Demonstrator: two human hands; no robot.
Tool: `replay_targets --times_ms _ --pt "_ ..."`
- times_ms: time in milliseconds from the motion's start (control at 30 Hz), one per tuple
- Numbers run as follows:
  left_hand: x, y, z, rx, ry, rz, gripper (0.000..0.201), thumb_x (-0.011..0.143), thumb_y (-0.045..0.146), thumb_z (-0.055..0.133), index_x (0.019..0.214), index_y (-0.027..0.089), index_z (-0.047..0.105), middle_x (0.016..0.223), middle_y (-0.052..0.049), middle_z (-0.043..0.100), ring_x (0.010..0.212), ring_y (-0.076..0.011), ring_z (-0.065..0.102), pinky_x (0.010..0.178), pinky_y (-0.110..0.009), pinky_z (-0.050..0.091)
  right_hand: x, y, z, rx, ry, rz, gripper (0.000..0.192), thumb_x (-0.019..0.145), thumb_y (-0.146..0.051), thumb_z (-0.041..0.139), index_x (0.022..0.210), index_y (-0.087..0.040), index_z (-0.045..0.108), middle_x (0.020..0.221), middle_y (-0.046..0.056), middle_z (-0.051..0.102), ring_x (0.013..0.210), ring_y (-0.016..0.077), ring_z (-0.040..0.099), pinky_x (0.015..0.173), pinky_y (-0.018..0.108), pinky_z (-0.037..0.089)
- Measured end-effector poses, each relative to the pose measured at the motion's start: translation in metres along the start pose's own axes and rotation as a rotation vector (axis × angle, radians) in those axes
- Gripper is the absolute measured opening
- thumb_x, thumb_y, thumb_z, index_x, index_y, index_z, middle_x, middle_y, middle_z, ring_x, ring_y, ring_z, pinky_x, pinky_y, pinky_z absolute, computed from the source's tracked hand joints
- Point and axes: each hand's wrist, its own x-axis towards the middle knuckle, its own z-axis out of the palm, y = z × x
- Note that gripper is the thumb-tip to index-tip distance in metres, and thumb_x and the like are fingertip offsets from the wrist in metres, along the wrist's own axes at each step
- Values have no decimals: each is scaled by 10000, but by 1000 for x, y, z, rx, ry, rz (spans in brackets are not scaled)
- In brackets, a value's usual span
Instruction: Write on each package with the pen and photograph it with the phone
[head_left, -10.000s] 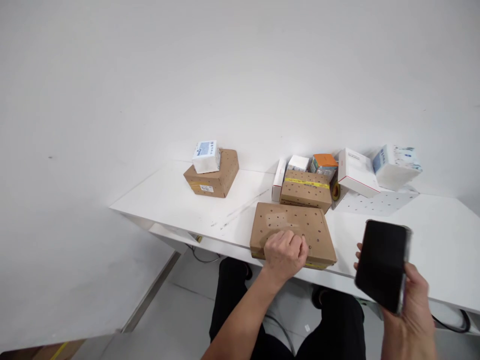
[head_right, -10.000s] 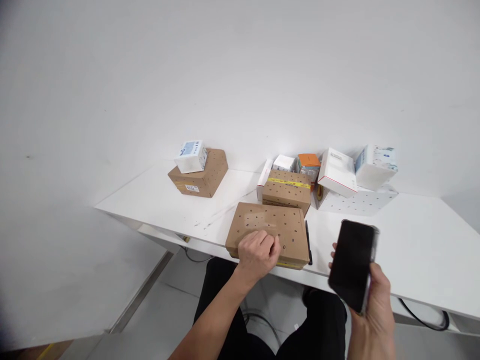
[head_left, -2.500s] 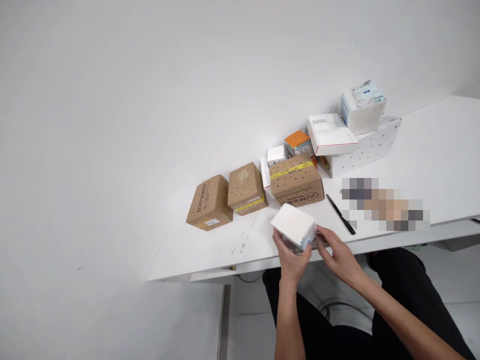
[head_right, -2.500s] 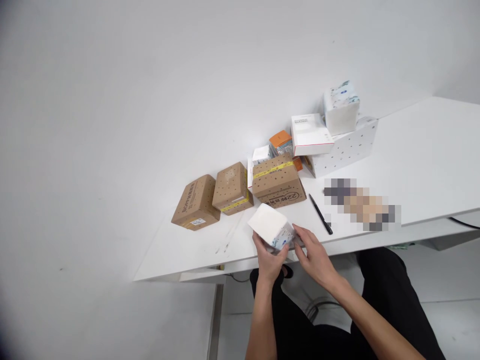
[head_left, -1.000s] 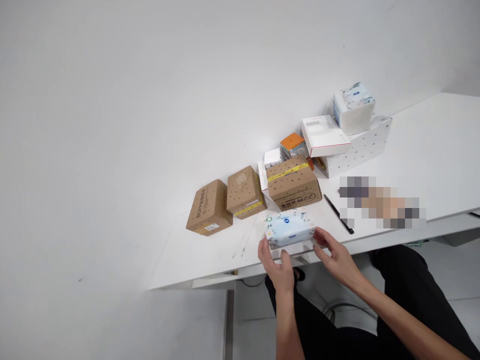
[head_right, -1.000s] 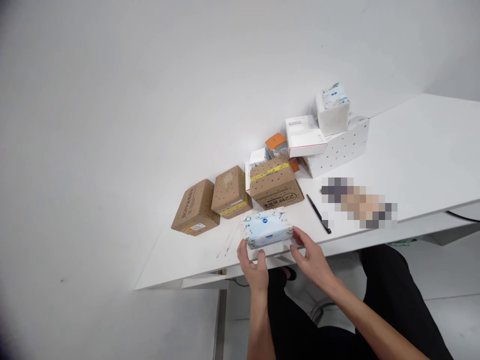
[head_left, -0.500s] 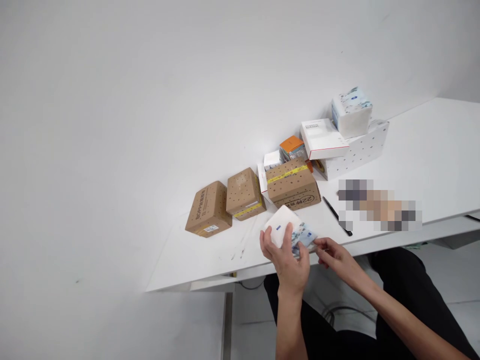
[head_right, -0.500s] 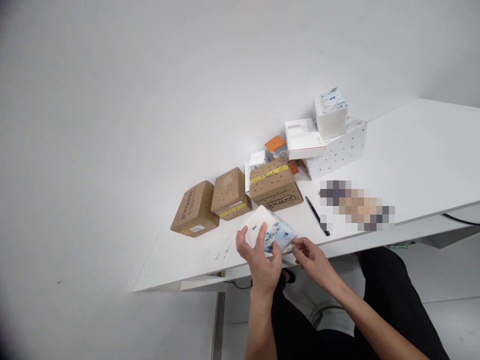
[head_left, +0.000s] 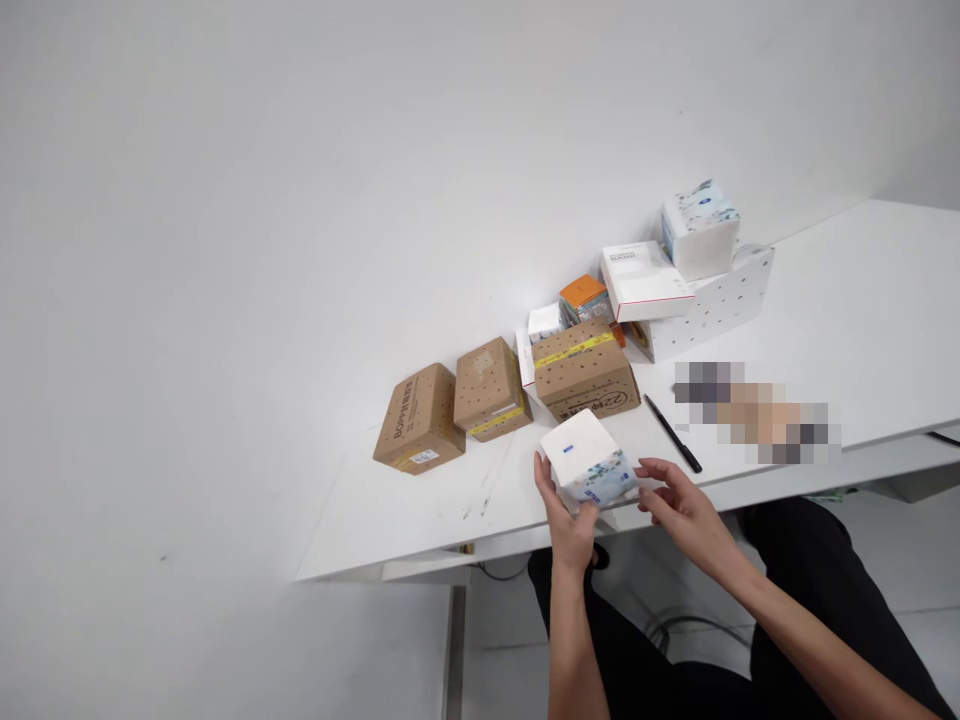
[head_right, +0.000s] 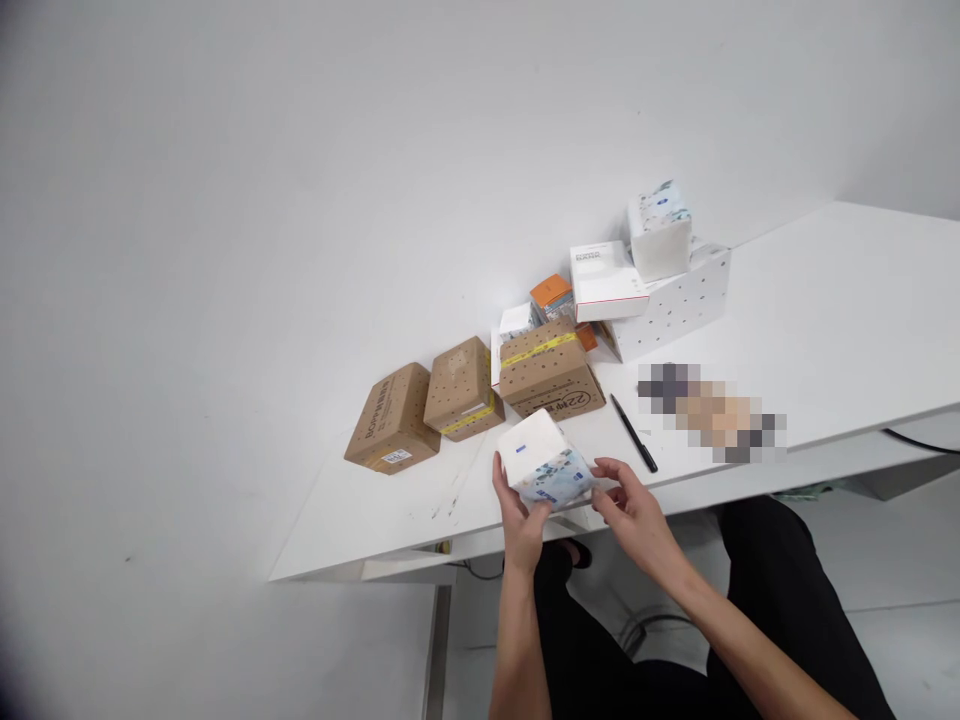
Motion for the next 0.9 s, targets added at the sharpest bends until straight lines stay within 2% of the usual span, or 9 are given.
replay_targets --times_ms 133,233,300,433,533,633,767,833,900 --pt "4 -7 2 -132 -91 -100 852 698 290 678 1428 178 253 1308 -183 551 1182 -301 567 949 -430 480 -5 4 8 -9 -57 0 423 845 -455 545 1198 -230 483 1218 119 572 660 141 619 591 314 524" --pt "4 -10 2 -153 -74 -127 860 676 306 721 1406 165 290 1257 -182 588 1140 -304 595 933 -437 488 -2 1 -1 -149 -94 -12 386 865 -453 506 1176 -222 510 1049 93 635 661 167 626 576 318 515" --pt "4 -12 2 -165 -74 -120 871 660 304 739 1400 171 300 1260 -180 587 1141 -303 594 940 -437 485 8 -5 -13 -354 -45 -107 346 881 -440 469 1124 -208 553 929 83 636 626 175 604 577 332 502" --pt "3 -11 3 -212 -73 -123 909 638 283 751 1407 170 279 1277 -190 576 1149 -306 588 958 -450 471 43 -24 -40 -937 142 -266 372 903 -382 414 1169 -177 573 1025 155 588 729 239 613 624 380 481" --pt "3 -8 5 -232 -90 -146 935 659 267 727 1434 174 212 1352 -201 513 1181 -302 565 988 -455 447 68 -32 -45 -1295 57 -147 445 892 -361 457 1280 -159 539 948 174 585 819 309 620 585 356 448" --pt "1 -5 4 -237 -126 -137 947 689 250 692 1460 200 145 1432 -189 426 1257 -288 500 1029 -433 415 81 -31 -40 -1434 -87 -67 484 901 -206 397 1379 -177 470 936 169 589 806 290 635 590 326 421" --pt "-1 -3 -5 -125 -1 35 809 742 312 636 1441 211 241 1469 -160 355 1378 -292 337 1096 -414 343 86 -23 -41 -1349 -169 -38 559 839 -63 355 1370 -167 496 897 146 603 707 215 629 619 306 404" --pt "-2 2 -13 6 132 213 627 794 340 578 1370 205 372 1418 -148 394 1368 -299 341 1107 -453 320 84 -22 -49 -1108 -175 -29 447 823 -125 406 1216 -149 618 817 106 610 632 176 584 610 294 410" --pt "-2 13 -19 161 220 397 427 838 306 521 1253 206 491 1340 -134 441 1306 -290 410 1069 -482 360 79 -27 -58 -707 -155 46 322 815 -231 442 1027 -166 676 682 44 581 544 152 512 539 280 401"
